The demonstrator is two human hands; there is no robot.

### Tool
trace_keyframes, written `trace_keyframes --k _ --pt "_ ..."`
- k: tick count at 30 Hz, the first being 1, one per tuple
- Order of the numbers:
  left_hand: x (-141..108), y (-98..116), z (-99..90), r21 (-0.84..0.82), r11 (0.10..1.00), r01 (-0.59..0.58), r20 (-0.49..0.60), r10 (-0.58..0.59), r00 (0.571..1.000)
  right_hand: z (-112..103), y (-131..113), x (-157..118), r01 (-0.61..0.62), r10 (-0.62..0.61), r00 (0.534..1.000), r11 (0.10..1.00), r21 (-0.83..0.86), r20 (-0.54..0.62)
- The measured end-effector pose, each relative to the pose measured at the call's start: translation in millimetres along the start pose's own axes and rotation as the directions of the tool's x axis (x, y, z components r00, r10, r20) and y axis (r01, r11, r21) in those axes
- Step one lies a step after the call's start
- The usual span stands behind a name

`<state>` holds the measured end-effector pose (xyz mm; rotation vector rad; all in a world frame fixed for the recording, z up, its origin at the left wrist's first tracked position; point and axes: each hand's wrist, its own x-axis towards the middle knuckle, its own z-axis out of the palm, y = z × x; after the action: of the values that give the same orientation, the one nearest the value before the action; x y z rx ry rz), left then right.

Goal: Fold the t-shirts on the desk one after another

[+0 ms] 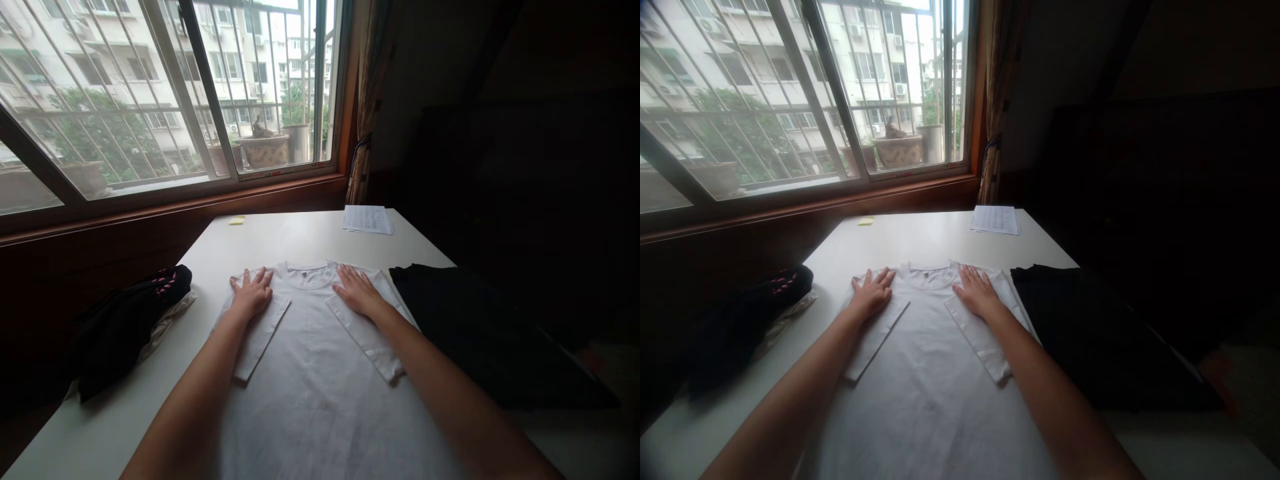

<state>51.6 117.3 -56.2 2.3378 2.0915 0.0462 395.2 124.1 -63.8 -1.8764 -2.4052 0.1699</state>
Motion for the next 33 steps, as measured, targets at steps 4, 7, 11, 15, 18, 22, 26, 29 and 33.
trace_keyframes --k 4,7,11,15,18,22,26,29,33 --pt "6.8 3.2 0.6 -0.018 1.000 -0.025 -0.007 0.025 1.000 2.0 -0.2 9.3 -0.008 0.008 1.000 1.000 0.018 -0.003" --pt "9.8 -0.1 1.3 -0.043 0.999 -0.030 -0.005 0.029 1.000 3.1 4.5 12.9 -0.005 0.005 1.000 1.000 0.021 -0.005" --pt "14.4 -3.2 1.1 -0.049 0.998 -0.028 0.000 0.028 1.000 3.0 6.4 17.4 -0.008 0.008 1.000 1.000 0.014 0.002" --pt "15.1 -2.8 -0.3 -0.055 0.998 -0.021 0.006 0.021 1.000 1.5 4.8 19.0 -0.016 0.016 1.000 1.000 0.010 0.015" --pt "11.5 -3.0 -1.4 -0.046 0.997 -0.057 -0.061 0.054 0.997 1.2 4.4 17.4 -0.013 0.013 1.000 1.000 0.015 0.010" --pt "10.0 -5.8 0.5 -0.006 0.981 -0.195 -0.093 0.194 0.977 2.7 5.3 16.2 -0.011 0.011 1.000 1.000 0.012 -0.004" --pt "16.0 -8.8 5.2 -0.018 0.979 -0.205 -0.032 0.204 0.978 3.8 6.3 18.1 -0.012 0.012 1.000 1.000 0.012 -0.003" --pt "21.2 -10.1 7.5 -0.021 0.981 -0.192 -0.031 0.191 0.981 3.6 6.9 20.5 -0.011 0.011 1.000 1.000 0.012 0.001" --pt "26.9 -12.0 8.4 -0.024 0.983 -0.184 -0.022 0.183 0.983 3.7 7.6 26.4 -0.009 0.009 1.000 1.000 0.017 -0.001"
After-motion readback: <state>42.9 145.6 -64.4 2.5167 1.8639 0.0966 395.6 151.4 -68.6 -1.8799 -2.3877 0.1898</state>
